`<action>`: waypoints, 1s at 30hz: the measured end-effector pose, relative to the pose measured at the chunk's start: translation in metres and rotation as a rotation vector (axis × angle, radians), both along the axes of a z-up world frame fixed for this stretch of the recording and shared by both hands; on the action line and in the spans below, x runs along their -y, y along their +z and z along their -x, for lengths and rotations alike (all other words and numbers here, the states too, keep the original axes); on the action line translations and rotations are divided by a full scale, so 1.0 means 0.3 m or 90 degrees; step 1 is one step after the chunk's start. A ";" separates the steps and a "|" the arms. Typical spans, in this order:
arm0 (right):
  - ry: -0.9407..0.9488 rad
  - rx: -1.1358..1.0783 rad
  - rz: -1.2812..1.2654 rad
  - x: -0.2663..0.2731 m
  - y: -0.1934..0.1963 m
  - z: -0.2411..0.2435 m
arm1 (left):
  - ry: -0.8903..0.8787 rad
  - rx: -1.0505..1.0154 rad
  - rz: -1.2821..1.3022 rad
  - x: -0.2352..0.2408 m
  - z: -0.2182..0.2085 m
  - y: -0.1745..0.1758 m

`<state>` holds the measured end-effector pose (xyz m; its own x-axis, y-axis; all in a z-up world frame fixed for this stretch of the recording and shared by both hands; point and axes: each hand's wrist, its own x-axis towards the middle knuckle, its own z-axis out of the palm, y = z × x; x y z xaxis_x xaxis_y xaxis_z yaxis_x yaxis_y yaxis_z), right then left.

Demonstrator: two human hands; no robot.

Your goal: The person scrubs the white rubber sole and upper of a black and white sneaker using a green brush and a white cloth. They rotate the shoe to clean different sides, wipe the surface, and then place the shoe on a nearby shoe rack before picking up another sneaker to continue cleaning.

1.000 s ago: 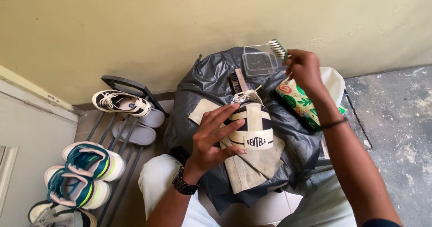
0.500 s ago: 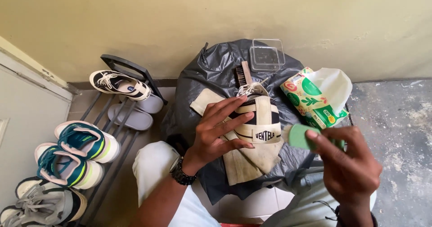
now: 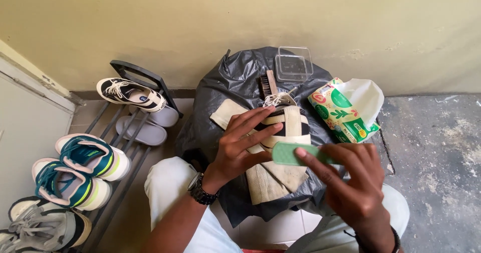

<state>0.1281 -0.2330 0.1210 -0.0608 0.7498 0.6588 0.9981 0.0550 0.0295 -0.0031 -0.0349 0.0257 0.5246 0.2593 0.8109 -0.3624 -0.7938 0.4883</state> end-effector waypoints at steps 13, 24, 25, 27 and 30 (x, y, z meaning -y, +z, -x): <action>-0.032 -0.077 -0.049 0.017 -0.059 -0.067 | 0.013 0.028 0.039 -0.029 0.006 -0.010; 0.004 0.043 -0.046 -0.039 -0.033 -0.072 | 0.017 0.023 0.019 -0.038 0.006 -0.006; 0.010 0.044 -0.045 -0.020 -0.049 -0.088 | 0.022 0.025 0.020 -0.039 0.009 -0.009; -0.055 -0.049 -0.056 0.013 -0.079 -0.124 | 0.011 0.026 0.045 -0.044 0.012 -0.012; -0.041 -0.084 -0.080 -0.005 -0.035 -0.076 | 0.001 0.026 0.047 -0.042 0.011 -0.008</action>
<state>0.1509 -0.2315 0.1104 0.0783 0.6605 0.7467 0.9950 -0.0052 -0.0997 -0.0065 -0.0225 0.0232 0.4917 0.3194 0.8101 -0.3821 -0.7568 0.5303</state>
